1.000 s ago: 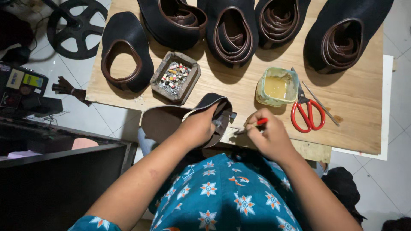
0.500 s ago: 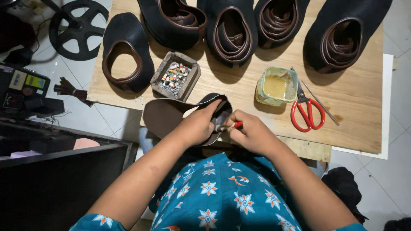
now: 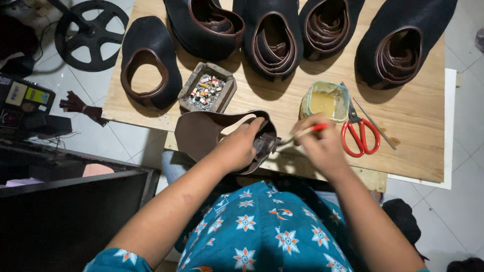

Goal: The person applies adhesive to the inner edges of black shoe uppers using a small brush, then places each treated piece onto a wooden table. The process is repeated for several uppers in sequence.

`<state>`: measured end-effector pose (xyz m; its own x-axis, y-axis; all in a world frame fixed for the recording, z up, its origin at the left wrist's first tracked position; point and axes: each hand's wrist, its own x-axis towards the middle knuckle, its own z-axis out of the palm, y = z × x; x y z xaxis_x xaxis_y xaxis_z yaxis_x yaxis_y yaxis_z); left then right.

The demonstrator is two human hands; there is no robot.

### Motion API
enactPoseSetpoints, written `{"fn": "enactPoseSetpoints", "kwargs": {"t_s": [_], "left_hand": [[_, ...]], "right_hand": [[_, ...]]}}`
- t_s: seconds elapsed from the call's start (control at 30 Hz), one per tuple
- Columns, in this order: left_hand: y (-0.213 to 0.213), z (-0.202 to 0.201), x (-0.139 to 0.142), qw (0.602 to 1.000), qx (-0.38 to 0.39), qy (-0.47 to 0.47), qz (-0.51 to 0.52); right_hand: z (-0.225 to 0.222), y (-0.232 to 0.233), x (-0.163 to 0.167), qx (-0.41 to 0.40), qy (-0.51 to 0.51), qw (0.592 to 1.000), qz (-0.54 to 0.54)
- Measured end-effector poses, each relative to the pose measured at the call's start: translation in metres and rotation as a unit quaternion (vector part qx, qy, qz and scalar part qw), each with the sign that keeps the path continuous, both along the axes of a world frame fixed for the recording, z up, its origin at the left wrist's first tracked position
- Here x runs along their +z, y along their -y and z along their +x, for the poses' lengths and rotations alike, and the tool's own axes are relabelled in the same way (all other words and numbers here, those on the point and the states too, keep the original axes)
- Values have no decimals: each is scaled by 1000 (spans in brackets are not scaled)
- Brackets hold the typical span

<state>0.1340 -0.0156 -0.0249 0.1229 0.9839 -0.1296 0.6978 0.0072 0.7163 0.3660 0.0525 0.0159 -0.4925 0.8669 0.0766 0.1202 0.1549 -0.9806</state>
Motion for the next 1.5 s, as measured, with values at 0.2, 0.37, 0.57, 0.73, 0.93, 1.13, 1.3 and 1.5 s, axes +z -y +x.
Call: {"fn": "enactPoseSetpoints", "kwargs": {"t_s": [0.2, 0.37, 0.57, 0.73, 0.93, 1.13, 1.3, 1.5], "left_hand": [[0, 13, -15, 994, -9, 88, 60], [-1, 21, -10, 988, 31, 114, -103], [-4, 28, -9, 903, 87, 364, -212], [-11, 32, -18, 957, 71, 232, -160], [-12, 31, -6, 989, 49, 89, -107], [-20, 22, 17, 988, 5, -44, -146], [-55, 17, 17, 966, -66, -94, -230], [-76, 2, 1, 929, -57, 59, -362]], "right_hand": [[34, -38, 29, -195, 227, 922, 248], [34, -57, 29, -162, 297, 906, 253], [54, -37, 50, -197, 188, 932, 239], [45, -2, 57, -93, 17, 995, -28], [11, 16, 20, 39, 136, 985, 103], [9, 14, -15, -1, 120, 992, 32], [3, 19, -30, 26, 100, 989, 107], [-7, 24, -31, 37, 112, 976, 184]]}}
